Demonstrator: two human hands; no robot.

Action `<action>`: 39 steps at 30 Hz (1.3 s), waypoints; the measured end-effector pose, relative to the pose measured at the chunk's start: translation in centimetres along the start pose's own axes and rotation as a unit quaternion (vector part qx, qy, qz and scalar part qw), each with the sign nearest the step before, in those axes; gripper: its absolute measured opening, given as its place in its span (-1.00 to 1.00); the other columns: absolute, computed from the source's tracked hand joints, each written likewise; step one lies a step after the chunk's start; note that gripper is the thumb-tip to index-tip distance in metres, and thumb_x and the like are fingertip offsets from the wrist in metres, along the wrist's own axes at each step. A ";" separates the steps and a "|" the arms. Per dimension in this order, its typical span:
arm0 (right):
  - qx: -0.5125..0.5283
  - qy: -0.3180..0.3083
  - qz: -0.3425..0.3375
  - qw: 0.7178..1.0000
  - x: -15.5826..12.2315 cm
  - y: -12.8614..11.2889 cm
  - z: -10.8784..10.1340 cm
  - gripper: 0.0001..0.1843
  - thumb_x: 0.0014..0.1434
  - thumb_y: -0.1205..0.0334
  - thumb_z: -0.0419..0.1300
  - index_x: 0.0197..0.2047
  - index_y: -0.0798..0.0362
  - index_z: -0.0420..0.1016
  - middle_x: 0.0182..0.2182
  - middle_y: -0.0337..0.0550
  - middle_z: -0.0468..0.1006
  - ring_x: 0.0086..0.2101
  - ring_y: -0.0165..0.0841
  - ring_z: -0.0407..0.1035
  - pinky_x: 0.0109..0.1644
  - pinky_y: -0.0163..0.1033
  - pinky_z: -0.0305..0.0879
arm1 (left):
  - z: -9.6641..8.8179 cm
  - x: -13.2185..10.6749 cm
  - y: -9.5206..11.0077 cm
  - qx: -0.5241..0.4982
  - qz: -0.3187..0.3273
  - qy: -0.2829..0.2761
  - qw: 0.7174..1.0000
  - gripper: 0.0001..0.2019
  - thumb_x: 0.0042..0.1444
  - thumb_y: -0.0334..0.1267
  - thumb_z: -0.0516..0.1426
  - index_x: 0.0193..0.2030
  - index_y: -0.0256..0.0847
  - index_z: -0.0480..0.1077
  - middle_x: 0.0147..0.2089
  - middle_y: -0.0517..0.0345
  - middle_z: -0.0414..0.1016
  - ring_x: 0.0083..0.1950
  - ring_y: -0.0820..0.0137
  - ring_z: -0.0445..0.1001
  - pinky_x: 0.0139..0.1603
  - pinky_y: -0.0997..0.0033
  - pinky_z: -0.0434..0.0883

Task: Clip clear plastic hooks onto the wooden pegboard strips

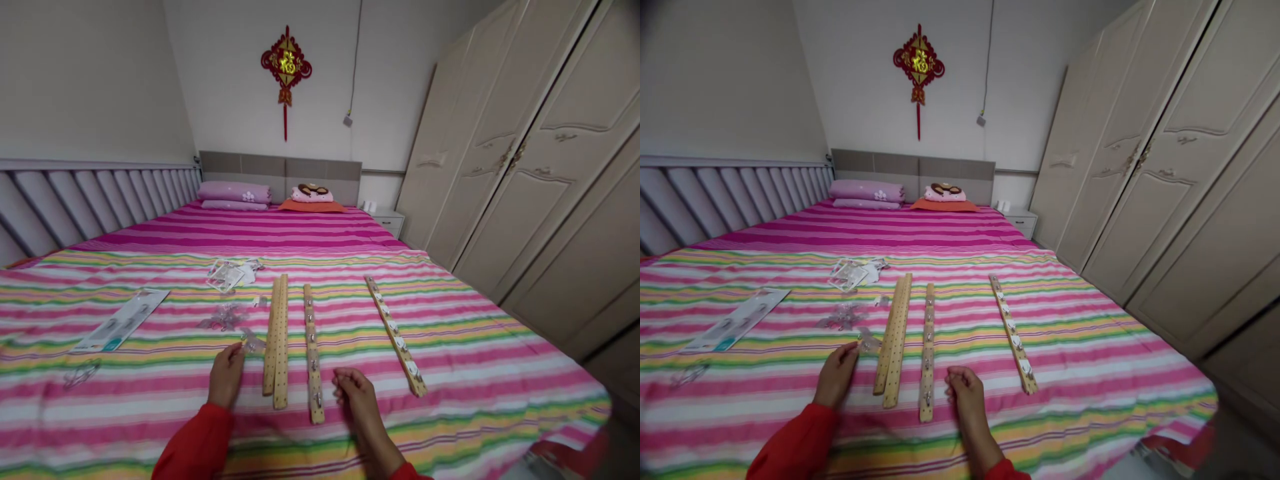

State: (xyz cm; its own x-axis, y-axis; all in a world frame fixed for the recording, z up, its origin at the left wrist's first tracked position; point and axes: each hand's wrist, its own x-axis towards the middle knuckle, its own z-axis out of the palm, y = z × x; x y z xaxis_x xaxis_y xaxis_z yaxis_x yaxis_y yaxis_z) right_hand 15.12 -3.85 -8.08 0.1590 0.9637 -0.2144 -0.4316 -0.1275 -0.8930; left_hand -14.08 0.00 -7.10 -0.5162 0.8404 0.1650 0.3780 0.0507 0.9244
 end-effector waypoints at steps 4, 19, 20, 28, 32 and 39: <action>0.000 -0.006 0.003 1.000 -0.4 -0.3 0.6 -0.66 -0.32 0.10 0.41 -0.47 0.12 0.53 -0.62 -0.20 0.51 -0.71 -0.51 0.20 -0.66 -0.39 0.04 | 0.0 0.8 1.2 0.037 0.005 -0.045 0.998 -0.69 -0.17 -0.01 0.06 -0.44 -0.21 0.46 -0.37 -0.01 0.57 -0.23 0.16 0.50 -0.11 0.22 0.39; -0.038 -0.051 0.001 0.998 -2.3 -2.5 4.6 -0.69 -0.27 0.09 0.38 -0.48 0.09 0.47 -0.64 -0.28 0.45 -0.72 -0.53 0.18 -0.67 -0.40 0.05 | -1.1 -0.6 1.7 0.038 -0.052 -0.058 0.996 -0.78 -0.21 -0.06 0.13 -0.59 -0.17 0.37 -0.58 0.18 0.44 -0.43 0.29 0.45 -0.33 0.34 0.33; -0.041 -0.058 0.000 0.997 -2.4 -2.5 4.8 -0.69 -0.27 0.08 0.38 -0.47 0.09 0.47 -0.64 -0.29 0.45 -0.72 -0.53 0.17 -0.67 -0.40 0.05 | -1.2 -0.7 1.6 0.020 -0.062 -0.065 0.996 -0.76 -0.23 -0.03 0.15 -0.60 -0.18 0.36 -0.60 0.19 0.43 -0.44 0.30 0.44 -0.34 0.35 0.33; -0.116 -0.152 -0.043 0.981 -3.0 -1.0 7.5 -0.75 -0.13 0.07 0.30 -0.44 0.07 0.48 -0.64 -0.31 0.40 -0.67 -0.49 0.16 -0.61 -0.37 0.07 | -2.0 -2.4 1.8 -0.195 -0.218 -0.071 0.954 -0.65 -0.44 -0.04 0.29 -0.56 -0.24 0.38 -0.53 0.11 0.51 -0.39 0.34 0.48 -0.40 0.41 0.31; -0.232 -0.183 -0.117 0.948 -3.2 -0.9 10.1 -0.91 -0.05 0.25 0.24 -0.41 0.05 0.52 -0.61 -0.30 0.39 -0.58 -0.42 0.24 -0.50 -0.33 0.13 | -2.8 -2.8 1.5 -0.177 -0.158 -0.085 0.968 -0.63 -0.38 0.03 0.28 -0.57 -0.25 0.37 -0.59 0.19 0.43 -0.47 0.41 0.40 -0.42 0.42 0.28; -0.532 -0.208 -0.312 0.759 -3.2 -1.3 15.4 -0.69 -0.02 0.48 0.10 -0.22 0.03 0.50 -0.29 -0.12 0.52 -0.28 -0.28 0.40 -0.23 -0.27 0.25 | -3.4 -3.2 1.5 -0.159 -0.150 -0.112 0.969 -0.62 -0.35 0.04 0.27 -0.58 -0.25 0.34 -0.61 0.24 0.37 -0.52 0.48 0.29 -0.47 0.47 0.20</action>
State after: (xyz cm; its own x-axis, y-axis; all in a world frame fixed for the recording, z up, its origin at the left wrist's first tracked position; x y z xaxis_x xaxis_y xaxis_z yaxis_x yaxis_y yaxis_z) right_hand 1.54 -3.17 -0.12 -0.3526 0.8769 0.3265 0.6096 0.4800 -0.6308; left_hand -14.47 -4.44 -5.06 -0.3738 0.9111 -0.1738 -0.0386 0.1720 0.9843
